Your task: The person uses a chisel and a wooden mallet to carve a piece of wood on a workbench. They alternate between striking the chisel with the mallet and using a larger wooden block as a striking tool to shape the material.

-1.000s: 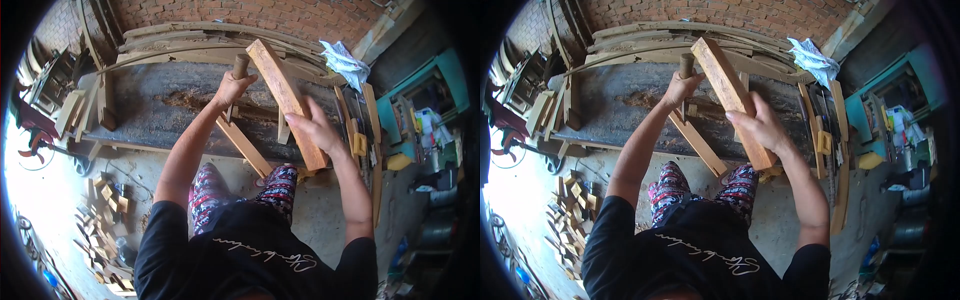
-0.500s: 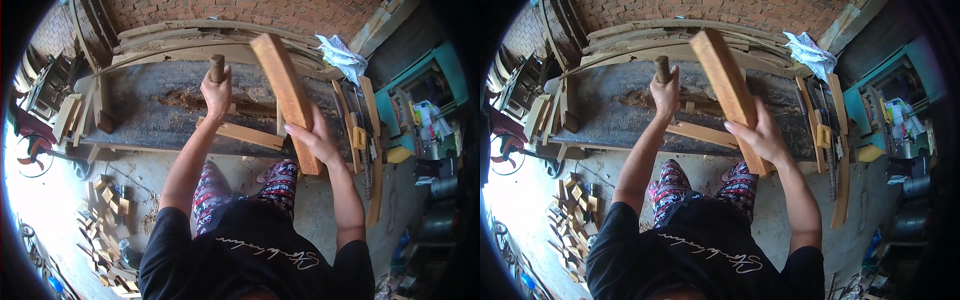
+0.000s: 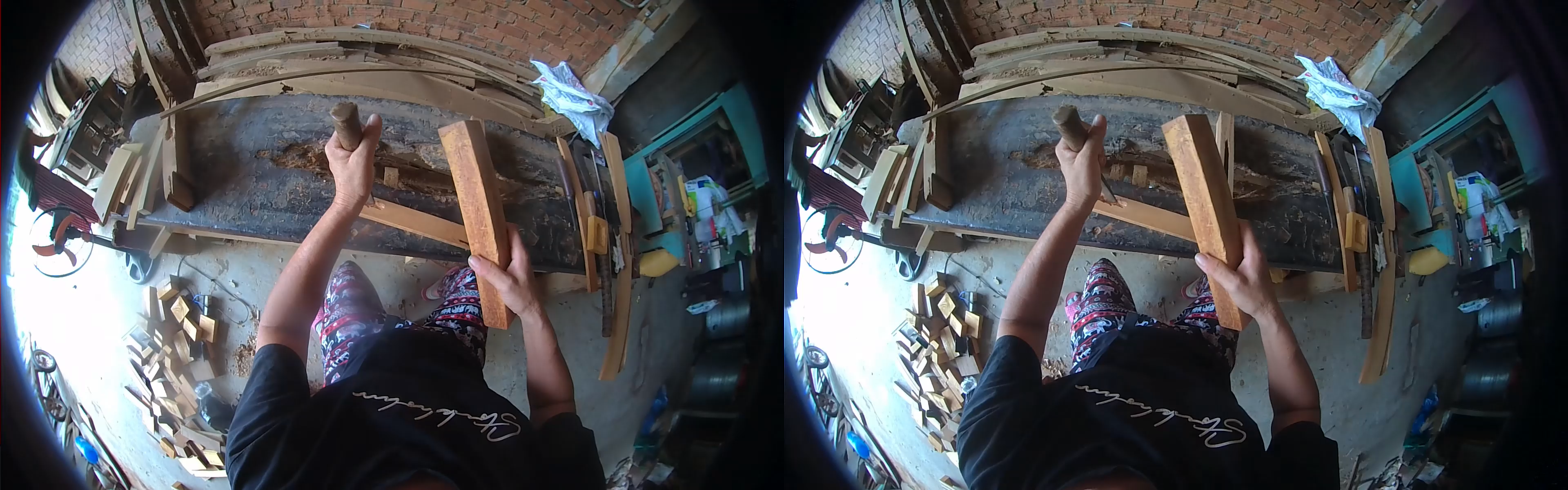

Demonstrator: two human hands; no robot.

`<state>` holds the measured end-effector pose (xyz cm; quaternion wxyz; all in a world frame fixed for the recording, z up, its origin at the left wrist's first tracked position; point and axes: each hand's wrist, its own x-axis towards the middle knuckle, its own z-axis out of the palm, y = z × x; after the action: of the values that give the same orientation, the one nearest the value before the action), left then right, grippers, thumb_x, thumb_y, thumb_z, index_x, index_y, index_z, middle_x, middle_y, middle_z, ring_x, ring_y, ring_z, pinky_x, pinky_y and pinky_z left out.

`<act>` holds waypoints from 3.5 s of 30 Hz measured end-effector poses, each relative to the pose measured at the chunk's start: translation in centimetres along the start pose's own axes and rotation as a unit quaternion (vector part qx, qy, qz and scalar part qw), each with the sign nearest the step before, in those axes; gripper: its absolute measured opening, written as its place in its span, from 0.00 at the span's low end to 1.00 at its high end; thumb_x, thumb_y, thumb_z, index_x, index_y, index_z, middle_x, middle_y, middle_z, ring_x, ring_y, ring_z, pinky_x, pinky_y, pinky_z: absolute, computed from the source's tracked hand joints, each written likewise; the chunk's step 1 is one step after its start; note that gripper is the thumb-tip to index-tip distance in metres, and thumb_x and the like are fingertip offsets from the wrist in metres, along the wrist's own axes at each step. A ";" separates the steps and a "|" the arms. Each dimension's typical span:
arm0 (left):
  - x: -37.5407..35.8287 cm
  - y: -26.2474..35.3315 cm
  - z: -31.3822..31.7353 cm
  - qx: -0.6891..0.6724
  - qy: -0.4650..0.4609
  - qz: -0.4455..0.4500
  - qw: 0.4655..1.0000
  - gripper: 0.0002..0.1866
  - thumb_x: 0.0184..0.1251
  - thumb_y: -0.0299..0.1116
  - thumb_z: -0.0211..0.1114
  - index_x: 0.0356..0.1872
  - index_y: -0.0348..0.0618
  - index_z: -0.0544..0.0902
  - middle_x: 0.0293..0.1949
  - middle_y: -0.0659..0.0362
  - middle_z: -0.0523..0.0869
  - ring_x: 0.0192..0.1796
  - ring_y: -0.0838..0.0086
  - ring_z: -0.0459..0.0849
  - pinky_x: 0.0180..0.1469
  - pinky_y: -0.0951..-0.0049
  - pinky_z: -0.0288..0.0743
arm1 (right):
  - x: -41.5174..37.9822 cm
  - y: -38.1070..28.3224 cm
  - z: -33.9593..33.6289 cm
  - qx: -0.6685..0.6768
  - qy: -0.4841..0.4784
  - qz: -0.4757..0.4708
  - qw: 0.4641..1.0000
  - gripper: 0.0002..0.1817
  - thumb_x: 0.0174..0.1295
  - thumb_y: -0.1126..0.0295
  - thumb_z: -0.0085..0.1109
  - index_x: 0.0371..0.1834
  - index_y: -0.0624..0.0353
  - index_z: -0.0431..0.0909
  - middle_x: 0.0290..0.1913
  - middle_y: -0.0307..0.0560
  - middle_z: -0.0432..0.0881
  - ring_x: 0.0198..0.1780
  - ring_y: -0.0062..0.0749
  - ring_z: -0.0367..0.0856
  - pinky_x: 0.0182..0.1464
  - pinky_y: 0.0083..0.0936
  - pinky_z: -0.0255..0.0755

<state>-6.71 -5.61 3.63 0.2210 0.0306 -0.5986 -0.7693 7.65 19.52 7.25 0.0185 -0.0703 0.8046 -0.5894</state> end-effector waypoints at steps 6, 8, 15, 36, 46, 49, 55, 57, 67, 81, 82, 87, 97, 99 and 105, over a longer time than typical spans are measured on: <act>-0.7 -0.7 1.0 0.054 -0.044 0.035 0.997 0.17 0.65 0.42 0.71 0.24 0.43 0.76 0.21 0.70 0.75 0.26 0.87 0.69 0.28 0.79 0.66 | 1.3 -5.8 0.0 -0.018 0.071 -0.122 0.990 0.32 0.58 0.64 0.70 0.61 0.63 0.64 0.48 0.49 0.76 0.46 0.27 0.78 0.46 0.27 0.76; -1.4 -0.4 1.6 0.079 -0.053 0.056 0.994 0.15 0.64 0.40 0.72 0.24 0.44 0.77 0.21 0.69 0.77 0.25 0.87 0.72 0.29 0.80 0.70 | 1.2 -8.2 0.5 0.079 0.100 -0.130 0.983 0.34 0.58 0.66 0.67 0.63 0.62 0.59 0.48 0.47 0.72 0.50 0.29 0.74 0.50 0.28 0.72; -5.0 -0.9 1.9 0.102 -0.134 0.135 0.976 0.14 0.43 0.22 0.67 0.35 0.37 0.79 0.31 0.44 0.81 0.37 0.49 0.83 0.41 0.62 0.77 | 1.3 -6.6 0.3 -0.052 -0.067 -0.054 0.995 0.34 0.54 0.67 0.71 0.63 0.62 0.66 0.50 0.46 0.76 0.51 0.31 0.75 0.57 0.31 0.69; -8.1 -1.0 1.6 0.132 -0.118 0.305 0.936 0.14 0.55 0.30 0.74 0.21 0.41 0.74 0.21 0.55 0.76 0.24 0.58 0.79 0.25 0.63 0.70 | -5.3 6.1 1.0 -0.035 -0.005 0.109 0.993 0.33 0.60 0.65 0.67 0.64 0.65 0.62 0.53 0.50 0.72 0.54 0.32 0.73 0.57 0.30 0.69; -8.6 0.2 2.4 0.120 -0.103 0.268 0.950 0.17 0.59 0.33 0.73 0.21 0.40 0.73 0.20 0.55 0.75 0.24 0.60 0.79 0.26 0.65 0.71 | -5.3 9.5 2.7 -0.075 -0.047 0.124 0.988 0.27 0.60 0.64 0.70 0.57 0.63 0.68 0.46 0.48 0.80 0.46 0.30 0.80 0.49 0.29 0.74; -8.3 -1.2 2.4 0.104 -0.115 0.271 0.950 0.16 0.60 0.33 0.72 0.21 0.40 0.73 0.20 0.54 0.74 0.24 0.58 0.79 0.27 0.64 0.71 | -5.3 8.1 2.6 -0.007 -0.031 0.144 0.989 0.27 0.60 0.65 0.68 0.58 0.64 0.68 0.45 0.47 0.79 0.45 0.32 0.80 0.49 0.30 0.74; -7.9 -0.9 2.4 0.129 -0.131 0.229 0.956 0.15 0.60 0.33 0.71 0.23 0.38 0.73 0.23 0.52 0.76 0.27 0.55 0.81 0.29 0.62 0.72 | -5.4 0.4 -0.4 -0.052 0.100 0.013 0.994 0.34 0.57 0.71 0.62 0.66 0.67 0.58 0.48 0.51 0.73 0.48 0.34 0.73 0.49 0.30 0.72; -7.8 -0.8 2.3 0.128 -0.132 0.224 0.957 0.15 0.59 0.31 0.70 0.23 0.38 0.73 0.23 0.51 0.77 0.28 0.55 0.81 0.30 0.62 0.72 | -5.3 -1.2 -0.6 0.007 0.094 -0.191 0.977 0.35 0.60 0.73 0.57 0.69 0.67 0.52 0.39 0.50 0.73 0.33 0.33 0.76 0.39 0.28 0.73; -8.4 -1.0 1.6 0.101 -0.118 0.228 0.961 0.15 0.59 0.30 0.71 0.21 0.39 0.72 0.22 0.52 0.76 0.27 0.55 0.80 0.29 0.63 0.71 | -5.8 -3.0 -0.6 -0.085 0.104 -0.158 0.978 0.39 0.54 0.70 0.64 0.67 0.69 0.55 0.53 0.52 0.69 0.56 0.37 0.68 0.62 0.36 0.63; -6.7 0.1 -0.9 0.039 -0.026 0.211 0.976 0.16 0.59 0.30 0.73 0.19 0.44 0.73 0.19 0.62 0.74 0.21 0.76 0.74 0.24 0.72 0.65 | -5.5 4.9 -0.2 -0.003 0.039 0.100 0.994 0.32 0.59 0.69 0.67 0.65 0.64 0.62 0.51 0.46 0.74 0.52 0.31 0.73 0.57 0.30 0.69; -6.1 0.6 -1.3 -0.022 0.001 0.160 0.987 0.14 0.61 0.29 0.72 0.21 0.43 0.75 0.19 0.65 0.75 0.22 0.79 0.74 0.25 0.75 0.66 | -5.6 4.9 -0.1 0.012 0.048 0.116 0.992 0.31 0.60 0.69 0.67 0.64 0.64 0.63 0.51 0.46 0.75 0.52 0.30 0.74 0.56 0.29 0.70; -3.7 0.6 -3.7 -0.113 0.040 0.147 0.982 0.13 0.68 0.30 0.64 0.24 0.49 0.71 0.18 0.68 0.71 0.19 0.85 0.66 0.20 0.80 0.59 | -6.3 6.8 0.1 -0.023 0.089 0.127 0.988 0.27 0.60 0.65 0.69 0.58 0.64 0.67 0.46 0.48 0.79 0.47 0.29 0.78 0.50 0.27 0.73; -3.5 0.8 -3.4 -0.161 0.058 0.067 0.983 0.14 0.70 0.28 0.62 0.26 0.48 0.68 0.18 0.66 0.67 0.17 0.83 0.63 0.19 0.78 0.55 | -7.2 8.2 1.4 -0.037 0.021 0.169 0.985 0.31 0.59 0.65 0.70 0.62 0.64 0.67 0.47 0.50 0.81 0.49 0.31 0.81 0.50 0.28 0.75; -3.4 1.0 -3.1 -0.148 0.053 0.071 0.985 0.14 0.70 0.28 0.62 0.26 0.48 0.68 0.18 0.66 0.67 0.17 0.83 0.63 0.19 0.79 0.55 | -7.1 8.0 1.6 -0.024 0.030 0.162 0.986 0.32 0.58 0.63 0.71 0.61 0.64 0.68 0.47 0.53 0.83 0.48 0.35 0.84 0.49 0.31 0.76; -3.4 0.9 -2.5 -0.098 0.046 0.081 0.991 0.13 0.71 0.28 0.61 0.26 0.47 0.68 0.17 0.65 0.69 0.17 0.84 0.63 0.19 0.79 0.55 | -6.7 7.7 1.0 -0.030 0.020 0.133 0.990 0.32 0.58 0.63 0.71 0.61 0.64 0.67 0.46 0.53 0.83 0.47 0.35 0.84 0.48 0.31 0.77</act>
<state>-2.56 -6.78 2.99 0.3114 -0.0044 -0.5101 -0.8018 13.73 21.79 -0.72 0.0787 0.0485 0.8242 -0.5587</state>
